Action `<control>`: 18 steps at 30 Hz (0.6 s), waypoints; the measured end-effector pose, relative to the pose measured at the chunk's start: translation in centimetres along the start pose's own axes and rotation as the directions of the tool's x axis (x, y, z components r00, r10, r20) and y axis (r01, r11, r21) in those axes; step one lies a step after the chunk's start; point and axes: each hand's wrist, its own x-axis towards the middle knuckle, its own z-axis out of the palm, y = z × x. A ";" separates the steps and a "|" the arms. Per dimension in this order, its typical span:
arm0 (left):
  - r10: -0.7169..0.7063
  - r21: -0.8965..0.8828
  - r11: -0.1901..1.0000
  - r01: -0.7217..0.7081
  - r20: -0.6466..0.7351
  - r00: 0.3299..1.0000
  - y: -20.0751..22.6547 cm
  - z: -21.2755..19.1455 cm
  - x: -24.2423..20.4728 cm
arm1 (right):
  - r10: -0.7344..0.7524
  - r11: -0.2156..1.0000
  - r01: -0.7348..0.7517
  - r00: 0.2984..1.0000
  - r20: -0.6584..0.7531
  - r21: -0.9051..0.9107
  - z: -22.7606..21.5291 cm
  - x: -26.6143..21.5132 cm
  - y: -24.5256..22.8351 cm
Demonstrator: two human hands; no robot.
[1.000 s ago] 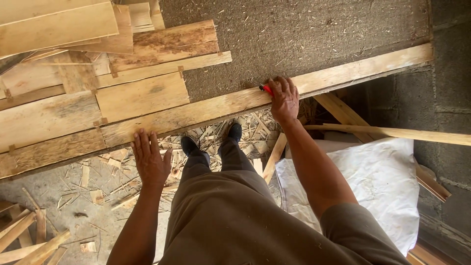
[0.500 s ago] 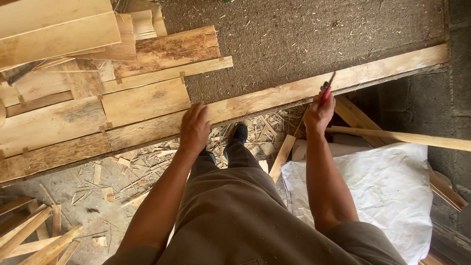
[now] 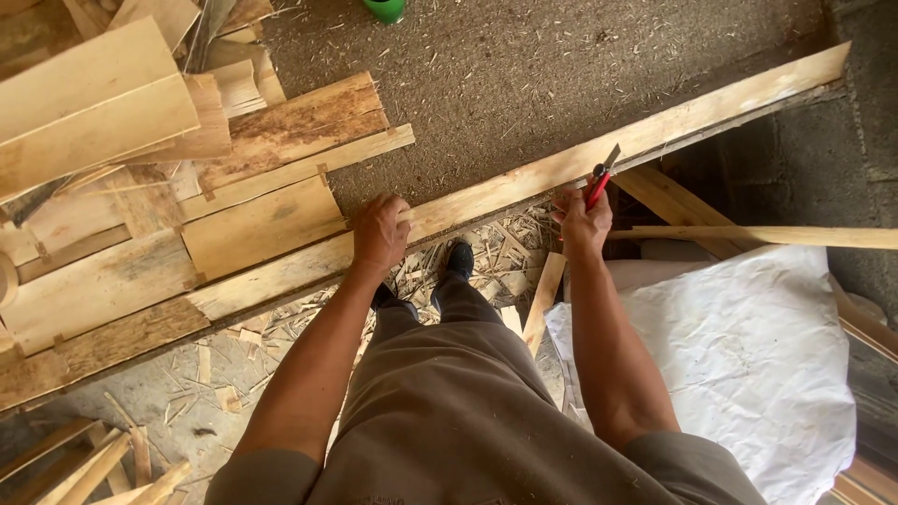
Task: The person is preparing wood slats by measuring, cutting with a utility knife, and applying tape.
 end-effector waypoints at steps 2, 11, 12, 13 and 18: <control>-0.071 -0.052 0.996 0.075 0.088 0.994 0.6 -1.1 0.1 | 0.017 1.000 -0.018 0.999 -0.030 -0.014 0.7 0.4 -0.2; -0.034 -0.067 0.997 0.034 0.000 0.999 1.8 -7.0 -0.7 | 0.052 0.993 -0.042 0.994 -0.093 0.108 5.6 -1.4 -8.5; -0.065 -0.104 0.992 0.066 0.012 0.998 2.2 -7.8 -1.0 | 0.041 0.983 -0.028 0.997 -0.069 0.183 5.9 -1.2 -8.9; -0.065 -0.103 0.993 0.066 0.011 0.998 2.9 -8.0 -1.2 | 0.041 0.982 -0.028 0.997 -0.068 0.185 6.0 -0.6 -9.5; -0.072 -0.280 0.960 0.018 -0.183 0.980 6.5 -7.9 -1.9 | -0.162 0.964 0.187 0.977 -0.139 0.191 6.6 3.0 -15.7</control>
